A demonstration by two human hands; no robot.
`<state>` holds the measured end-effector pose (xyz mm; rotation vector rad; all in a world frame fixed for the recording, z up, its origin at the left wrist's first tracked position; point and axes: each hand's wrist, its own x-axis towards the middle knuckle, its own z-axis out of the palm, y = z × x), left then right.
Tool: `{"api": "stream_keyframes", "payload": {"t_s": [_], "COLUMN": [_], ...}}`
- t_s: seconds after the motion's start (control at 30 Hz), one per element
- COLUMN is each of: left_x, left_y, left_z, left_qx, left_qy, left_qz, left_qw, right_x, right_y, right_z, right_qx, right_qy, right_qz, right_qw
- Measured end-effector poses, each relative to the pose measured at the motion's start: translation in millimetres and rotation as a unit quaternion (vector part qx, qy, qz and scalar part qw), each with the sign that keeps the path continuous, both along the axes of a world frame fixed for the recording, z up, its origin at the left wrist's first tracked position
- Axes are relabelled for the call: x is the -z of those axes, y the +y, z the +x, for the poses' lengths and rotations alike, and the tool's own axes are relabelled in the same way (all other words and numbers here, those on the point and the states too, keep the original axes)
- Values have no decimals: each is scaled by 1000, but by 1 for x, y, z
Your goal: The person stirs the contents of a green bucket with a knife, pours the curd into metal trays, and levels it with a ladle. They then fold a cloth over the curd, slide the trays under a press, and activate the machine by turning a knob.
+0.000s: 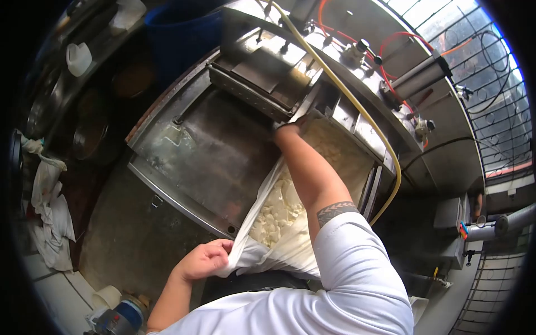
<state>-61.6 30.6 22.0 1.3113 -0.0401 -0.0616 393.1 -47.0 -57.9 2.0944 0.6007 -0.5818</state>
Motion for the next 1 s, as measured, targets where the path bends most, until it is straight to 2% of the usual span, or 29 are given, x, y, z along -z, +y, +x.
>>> {"api": "stream_keyframes", "payload": {"t_s": [0.03,0.07,0.1,0.13,0.17,0.2,0.27,0.3,0.33,0.37,0.43,0.47,0.5,0.53,0.57,0.6,0.63,0.67,0.7,0.73,0.77,0.8,0.83,0.9,0.97,1.0], "left_x": [10,19,25,28,24,18,1,-19,-44,-58,-60,-60,-57,-52,-46,-39,-28,-16,-12,-13,-21,-31,-43,-66,-77,-67], "left_y": [-7,-10,-13,-15,-16,-15,-4,-4,-8,-16,-28,-35,-42,-45,-47,-47,-44,-34,-23,-16,-19,-26,-37,-64,-90,-106], "left_z": [1,3,4,7,11,14,21,28,35,41,46,48,49,48,46,42,36,27,19,16,14,11,8,12,27,29], "left_qx": [-24,-18,-25,-32,-26,-19,59,63,50,36,33,29,16,19,8,-3,-53,-77,-141,-202,-195,-189,-181,-10,95,90], "left_qy": [100,95,191,286,254,255,212,211,166,118,85,52,47,50,86,124,119,206,250,286,284,243,203,115,-22,-50], "left_qz": [-145,-143,-225,-302,-263,-264,-83,-79,48,173,220,265,264,267,266,265,333,346,287,229,240,161,76,107,291,323], "left_qw": [984,985,955,909,930,930,972,972,984,977,971,962,963,962,960,956,934,912,914,908,907,938,959,988,952,941], "right_x": [8,12,-25,-33,-38,-43,-65,-68,-71,-86,-9,29,8,-35,-58,-29,-22,-16,-4,-19,-38,-48,-33,9,3,-1], "right_y": [-3,-3,2,3,1,-5,-19,-26,-32,-38,-89,-114,-121,-126,-132,-146,-150,-156,-153,-144,-133,-130,-133,-137,-180,-208], "right_z": [3,12,-3,-1,4,5,8,16,23,19,90,125,113,88,71,97,97,94,99,73,54,42,54,98,119,127], "right_qx": [-6,-13,0,7,18,29,61,122,179,173,-55,-174,-171,42,252,144,77,10,30,73,88,102,108,57,88,110], "right_qy": [-14,-33,-15,-19,-36,-50,-44,-69,-93,-105,-164,-197,-198,-66,74,-88,-125,-161,-177,-134,-87,-41,-45,-176,-217,-231], "right_qz": [45,91,70,69,86,103,141,259,373,457,614,646,649,780,842,750,744,732,670,723,734,742,745,792,754,725], "right_qw": [999,995,997,997,995,993,987,956,906,866,771,716,715,621,472,639,652,661,721,673,668,661,657,582,614,640]}}
